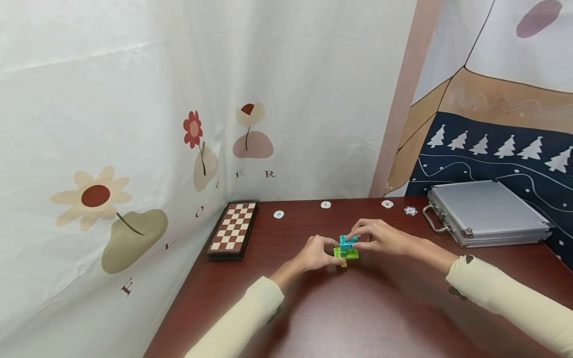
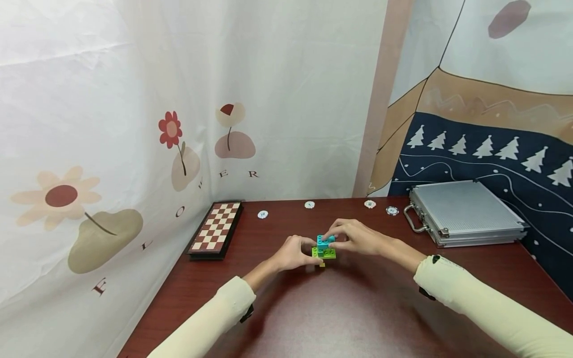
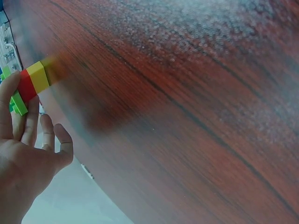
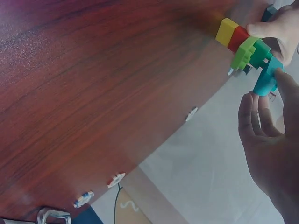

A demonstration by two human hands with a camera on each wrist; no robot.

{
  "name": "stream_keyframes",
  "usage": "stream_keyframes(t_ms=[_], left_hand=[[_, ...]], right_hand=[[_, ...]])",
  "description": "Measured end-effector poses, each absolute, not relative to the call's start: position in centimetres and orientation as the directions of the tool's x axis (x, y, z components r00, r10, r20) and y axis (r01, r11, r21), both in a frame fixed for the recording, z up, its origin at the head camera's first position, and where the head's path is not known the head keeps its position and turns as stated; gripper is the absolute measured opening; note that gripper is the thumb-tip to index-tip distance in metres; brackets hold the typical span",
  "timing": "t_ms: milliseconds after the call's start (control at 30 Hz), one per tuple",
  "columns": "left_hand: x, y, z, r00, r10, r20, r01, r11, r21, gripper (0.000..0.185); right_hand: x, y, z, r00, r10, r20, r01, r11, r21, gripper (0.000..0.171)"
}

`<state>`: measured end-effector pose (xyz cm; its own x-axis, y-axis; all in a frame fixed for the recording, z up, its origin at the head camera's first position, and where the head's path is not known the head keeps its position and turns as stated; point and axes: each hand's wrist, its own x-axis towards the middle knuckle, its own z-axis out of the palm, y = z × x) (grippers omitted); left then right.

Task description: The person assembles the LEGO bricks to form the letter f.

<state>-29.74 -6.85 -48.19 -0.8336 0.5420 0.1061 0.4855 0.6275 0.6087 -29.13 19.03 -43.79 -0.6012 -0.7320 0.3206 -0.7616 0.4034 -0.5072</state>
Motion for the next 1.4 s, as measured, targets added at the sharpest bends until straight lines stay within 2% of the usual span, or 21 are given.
stream_keyframes(t_ms=[900,1200,1400], left_hand=[[-29.89,-6.86,-48.09,-0.837,0.541,0.087,0.467,0.621,0.629,0.047],[-30.05,-6.85,-48.23,-0.826,0.555,0.096,0.480,0.604,0.636,0.045],[-30.08,-6.83,-48.23,-0.824,0.557,0.099,0.483,0.600,0.638,0.044]], right_hand=[[-28.73,18.92,-44.04,-0.611,-0.719,0.331,-0.755,0.404,-0.516,0.026],[-28.76,18.26,-44.30,-0.558,-0.743,0.369,-0.803,0.373,-0.464,0.025],[-28.76,18.25,-44.49,-0.551,-0.740,0.386,-0.811,0.366,-0.456,0.024]])
